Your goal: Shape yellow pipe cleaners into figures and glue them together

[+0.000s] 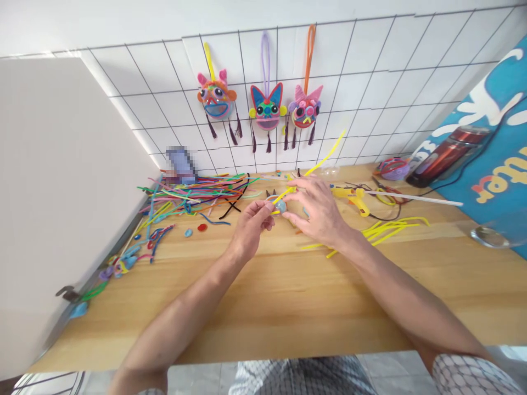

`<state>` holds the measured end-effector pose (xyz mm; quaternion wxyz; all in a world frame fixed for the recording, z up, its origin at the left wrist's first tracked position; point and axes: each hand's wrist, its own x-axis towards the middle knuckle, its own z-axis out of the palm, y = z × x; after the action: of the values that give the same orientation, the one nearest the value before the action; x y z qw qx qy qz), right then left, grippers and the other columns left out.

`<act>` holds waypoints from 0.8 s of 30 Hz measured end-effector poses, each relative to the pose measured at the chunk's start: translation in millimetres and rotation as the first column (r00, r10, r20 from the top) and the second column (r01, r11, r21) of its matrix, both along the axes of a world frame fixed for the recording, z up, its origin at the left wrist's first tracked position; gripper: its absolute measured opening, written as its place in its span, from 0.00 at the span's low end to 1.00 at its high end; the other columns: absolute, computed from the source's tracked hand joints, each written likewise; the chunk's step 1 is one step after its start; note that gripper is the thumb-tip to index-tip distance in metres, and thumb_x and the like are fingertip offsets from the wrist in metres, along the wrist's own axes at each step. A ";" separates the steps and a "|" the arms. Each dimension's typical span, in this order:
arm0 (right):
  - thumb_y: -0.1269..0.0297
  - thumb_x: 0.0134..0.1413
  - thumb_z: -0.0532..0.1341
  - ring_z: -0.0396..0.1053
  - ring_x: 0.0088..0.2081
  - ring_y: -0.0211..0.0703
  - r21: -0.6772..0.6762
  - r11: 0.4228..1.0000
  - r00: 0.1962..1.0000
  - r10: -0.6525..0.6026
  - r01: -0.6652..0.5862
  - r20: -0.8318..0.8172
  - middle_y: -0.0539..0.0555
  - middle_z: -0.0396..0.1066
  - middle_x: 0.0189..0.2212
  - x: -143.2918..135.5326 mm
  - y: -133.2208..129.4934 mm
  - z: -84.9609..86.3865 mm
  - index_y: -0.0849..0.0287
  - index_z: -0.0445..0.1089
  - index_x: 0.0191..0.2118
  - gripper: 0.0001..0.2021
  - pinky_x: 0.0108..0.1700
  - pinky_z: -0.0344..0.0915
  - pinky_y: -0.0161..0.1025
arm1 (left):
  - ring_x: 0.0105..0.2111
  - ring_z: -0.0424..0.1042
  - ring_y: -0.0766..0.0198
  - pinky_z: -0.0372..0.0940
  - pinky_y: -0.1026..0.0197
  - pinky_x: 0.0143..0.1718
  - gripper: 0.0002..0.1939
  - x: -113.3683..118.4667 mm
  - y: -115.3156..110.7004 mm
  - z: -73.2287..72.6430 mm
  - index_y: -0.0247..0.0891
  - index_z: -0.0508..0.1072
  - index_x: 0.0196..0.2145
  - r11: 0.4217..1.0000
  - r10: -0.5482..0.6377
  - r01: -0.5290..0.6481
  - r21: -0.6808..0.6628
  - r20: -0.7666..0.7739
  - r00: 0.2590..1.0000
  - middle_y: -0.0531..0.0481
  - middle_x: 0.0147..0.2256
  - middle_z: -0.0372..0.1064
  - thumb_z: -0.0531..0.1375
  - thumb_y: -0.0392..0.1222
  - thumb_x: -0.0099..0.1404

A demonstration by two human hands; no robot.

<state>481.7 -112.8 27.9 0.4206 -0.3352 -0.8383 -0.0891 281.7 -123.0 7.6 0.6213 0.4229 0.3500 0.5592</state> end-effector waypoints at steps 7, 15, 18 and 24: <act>0.62 0.63 0.69 0.72 0.60 0.62 0.088 0.993 0.986 -0.061 0.075 -0.153 0.61 0.76 0.57 -10.6 -12.0 -4.4 0.51 0.76 0.43 0.04 0.61 0.66 0.63 | 0.25 0.64 0.73 0.59 0.68 0.26 0.19 2.4 -2.9 -0.9 0.37 0.78 0.33 0.997 0.050 -0.043 -0.069 0.111 0.993 0.55 0.29 0.72 0.79 0.50 0.52; 0.62 0.64 0.65 0.74 0.34 0.44 -0.392 0.909 0.906 -0.038 -0.144 -0.422 0.51 0.79 0.34 -28.1 -20.9 -2.1 0.55 0.75 0.40 0.03 0.41 0.71 0.43 | 0.25 0.64 0.74 0.58 0.68 0.28 0.23 6.6 -6.4 -1.0 0.37 0.79 0.34 0.995 0.030 -0.007 -0.102 0.231 0.972 0.56 0.29 0.71 0.81 0.51 0.49; 0.61 0.63 0.65 0.73 0.35 0.42 -0.506 0.833 0.878 -0.053 -0.224 -0.475 0.50 0.78 0.32 -29.1 -20.6 0.6 0.55 0.74 0.36 0.05 0.42 0.70 0.42 | 0.27 0.64 0.72 0.59 0.67 0.30 0.21 9.6 -11.6 1.0 0.37 0.78 0.33 0.997 -0.004 0.022 -0.078 0.232 0.973 0.57 0.28 0.70 0.81 0.51 0.50; 0.59 0.61 0.66 0.72 0.35 0.43 -0.539 0.795 0.846 -0.062 -0.279 -0.530 0.50 0.77 0.31 -25.4 -18.2 0.7 0.55 0.76 0.35 0.06 0.43 0.68 0.42 | 0.28 0.65 0.72 0.59 0.67 0.31 0.20 11.9 -14.0 1.9 0.37 0.78 0.30 0.998 -0.025 0.037 -0.056 0.193 0.981 0.56 0.27 0.70 0.80 0.52 0.51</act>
<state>456.3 -130.9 28.5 0.5089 -0.4107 -0.6949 0.2991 293.7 -137.0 9.5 0.6731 0.3537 0.2984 0.5769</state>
